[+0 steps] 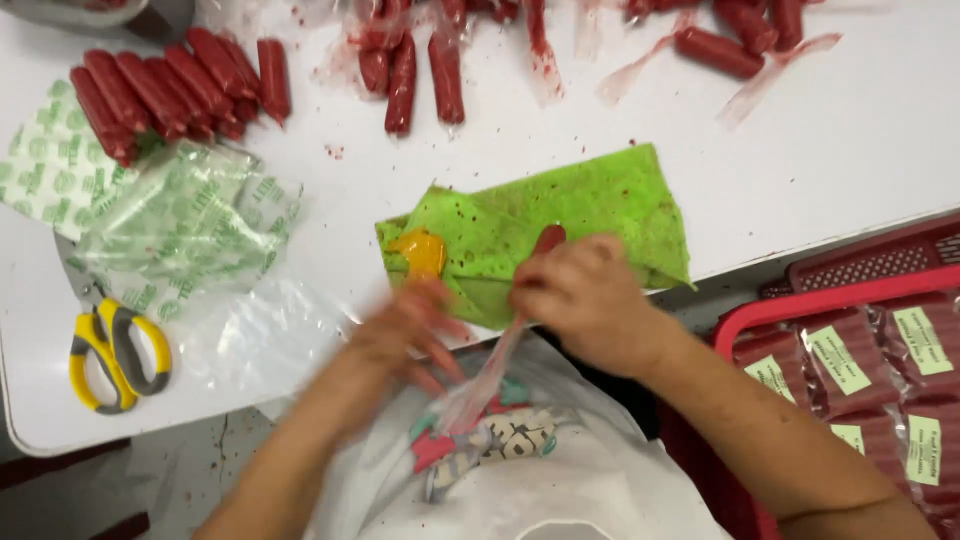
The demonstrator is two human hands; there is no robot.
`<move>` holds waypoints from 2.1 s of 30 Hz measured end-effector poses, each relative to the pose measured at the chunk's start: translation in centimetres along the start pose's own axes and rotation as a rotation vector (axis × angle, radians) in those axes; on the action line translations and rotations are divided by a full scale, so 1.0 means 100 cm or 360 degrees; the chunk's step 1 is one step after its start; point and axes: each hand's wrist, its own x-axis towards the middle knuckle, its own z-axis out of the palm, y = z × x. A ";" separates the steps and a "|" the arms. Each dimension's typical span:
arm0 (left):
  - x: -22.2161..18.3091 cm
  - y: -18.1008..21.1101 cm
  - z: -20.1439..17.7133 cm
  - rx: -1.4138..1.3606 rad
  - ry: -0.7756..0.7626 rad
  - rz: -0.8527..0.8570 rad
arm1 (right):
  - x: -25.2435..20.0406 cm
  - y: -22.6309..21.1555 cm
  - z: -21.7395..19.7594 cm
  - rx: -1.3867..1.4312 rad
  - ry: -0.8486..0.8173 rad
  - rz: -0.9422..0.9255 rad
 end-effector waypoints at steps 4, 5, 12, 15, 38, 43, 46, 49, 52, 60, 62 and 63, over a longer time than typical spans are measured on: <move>-0.005 -0.066 0.043 -0.1178 -0.0517 -0.1053 | -0.009 -0.011 0.022 0.0154 -0.0401 -0.0284; -0.005 -0.069 0.047 -0.1291 -0.0377 -0.0900 | -0.009 -0.008 0.021 0.0454 -0.0539 -0.0234; 0.020 0.016 0.023 0.1193 -0.1053 0.1615 | 0.010 -0.021 -0.068 0.2048 -0.0842 0.0147; 0.043 -0.020 0.050 0.0673 -0.0621 0.1655 | -0.001 -0.030 -0.049 0.2729 -0.0156 0.1228; 0.110 0.015 0.066 0.0990 -0.0062 0.1454 | 0.044 0.068 -0.047 0.1296 -0.0391 0.0513; 0.071 -0.045 0.098 0.1152 0.0511 0.1492 | 0.010 0.042 0.019 0.1730 0.0295 0.0821; 0.064 -0.034 0.103 0.0690 0.0435 0.1231 | 0.014 0.024 0.045 0.1676 0.0942 0.1153; 0.089 -0.016 0.098 0.0177 0.0362 0.1025 | 0.012 0.018 0.061 0.1599 0.1223 0.1320; 0.107 0.002 0.098 0.0162 0.0198 0.1206 | -0.007 0.032 0.071 0.1587 0.1208 0.1323; 0.131 0.027 0.046 0.1515 -0.0485 0.1959 | 0.010 0.021 0.001 0.1224 0.0245 0.0833; 0.174 0.000 0.025 0.1777 -0.0049 0.2081 | 0.031 0.026 0.006 0.1629 0.0386 0.1057; 0.203 -0.018 0.017 0.1752 -0.0076 0.2140 | 0.032 0.043 0.016 0.1581 0.0431 0.1064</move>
